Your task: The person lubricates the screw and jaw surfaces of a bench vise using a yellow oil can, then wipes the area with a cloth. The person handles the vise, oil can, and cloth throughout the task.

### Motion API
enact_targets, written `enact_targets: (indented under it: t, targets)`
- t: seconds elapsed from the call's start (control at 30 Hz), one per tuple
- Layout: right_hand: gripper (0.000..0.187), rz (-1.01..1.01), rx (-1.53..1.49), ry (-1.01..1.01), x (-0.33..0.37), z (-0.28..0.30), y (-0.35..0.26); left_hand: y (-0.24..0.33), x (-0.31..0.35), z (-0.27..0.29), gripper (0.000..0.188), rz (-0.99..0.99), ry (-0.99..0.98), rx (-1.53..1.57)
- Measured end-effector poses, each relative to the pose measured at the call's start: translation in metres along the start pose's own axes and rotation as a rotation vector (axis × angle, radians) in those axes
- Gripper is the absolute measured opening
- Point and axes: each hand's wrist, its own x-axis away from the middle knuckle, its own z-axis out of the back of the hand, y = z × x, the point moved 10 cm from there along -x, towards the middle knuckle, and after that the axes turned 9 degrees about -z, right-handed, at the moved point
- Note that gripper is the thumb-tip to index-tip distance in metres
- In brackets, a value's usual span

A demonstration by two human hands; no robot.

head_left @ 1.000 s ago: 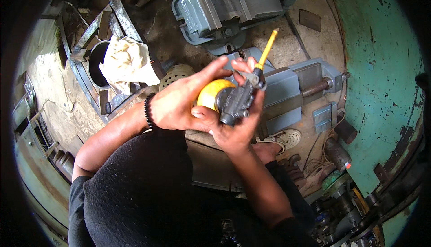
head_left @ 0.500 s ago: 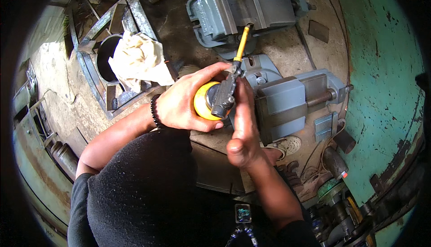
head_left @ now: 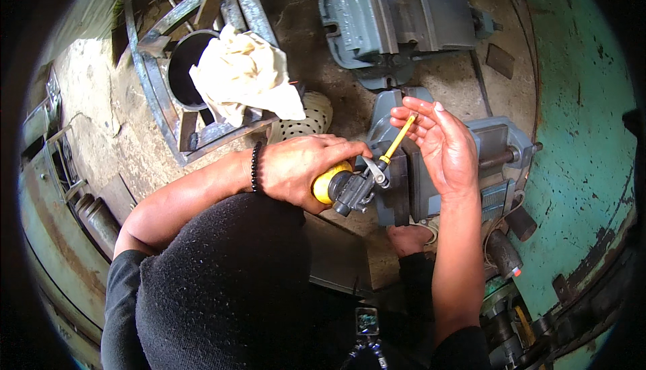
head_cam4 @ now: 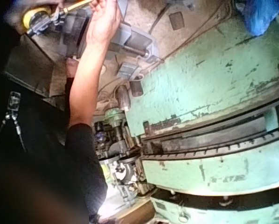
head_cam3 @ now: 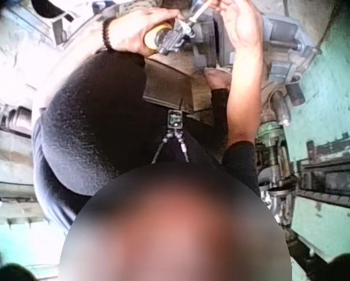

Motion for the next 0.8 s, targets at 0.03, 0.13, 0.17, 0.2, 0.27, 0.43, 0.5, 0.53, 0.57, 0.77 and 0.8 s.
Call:
enact_targets:
  t: [0.03, 0.13, 0.17, 0.2, 0.27, 0.43, 0.5, 0.53, 0.57, 0.77, 0.8]
  targets:
    - [0.049, -0.006, -0.013, -0.004, -0.003, -0.003, 0.001, -0.001, 0.003, 0.004, 0.081, -0.004, 0.025, -0.020]
    - [0.050, -0.036, -0.064, -0.045, -0.013, -0.011, 0.006, -0.009, 0.012, 0.005, 0.081, 0.030, 0.012, -0.013]
    - [0.050, -0.049, -0.088, -0.062, -0.016, -0.013, 0.009, -0.009, 0.014, 0.007, 0.082, 0.025, 0.019, -0.017]
    - [0.050, -0.061, -0.113, -0.076, -0.018, -0.014, 0.011, -0.010, 0.015, 0.008, 0.082, 0.019, 0.022, -0.021]
    - [0.049, -0.091, -0.163, -0.062, -0.023, -0.011, 0.015, -0.010, 0.017, 0.011, 0.082, -0.002, 0.028, -0.032]
    - [0.047, -0.091, -0.126, -0.095, -0.025, -0.012, 0.014, -0.004, 0.015, 0.016, 0.083, -0.043, 0.039, -0.077]
    - [0.046, -0.097, -0.127, -0.068, -0.026, -0.008, 0.015, 0.000, 0.013, 0.017, 0.084, -0.047, 0.050, -0.101]
    - [0.046, -0.098, -0.134, -0.061, -0.026, -0.005, 0.014, -0.001, 0.012, 0.015, 0.085, -0.023, 0.030, -0.125]
    - [0.044, -0.097, -0.139, -0.047, -0.026, -0.001, 0.013, -0.002, 0.012, 0.014, 0.086, -0.003, 0.008, -0.149]
    - [0.039, 0.072, -0.066, -0.103, -0.019, 0.053, -0.045, -0.007, 0.017, 0.020, 0.094, 0.007, 0.101, -0.309]
    - [0.039, 0.117, 0.113, -0.062, -0.014, 0.067, -0.060, -0.009, 0.018, 0.022, 0.095, -0.003, 0.132, -0.296]
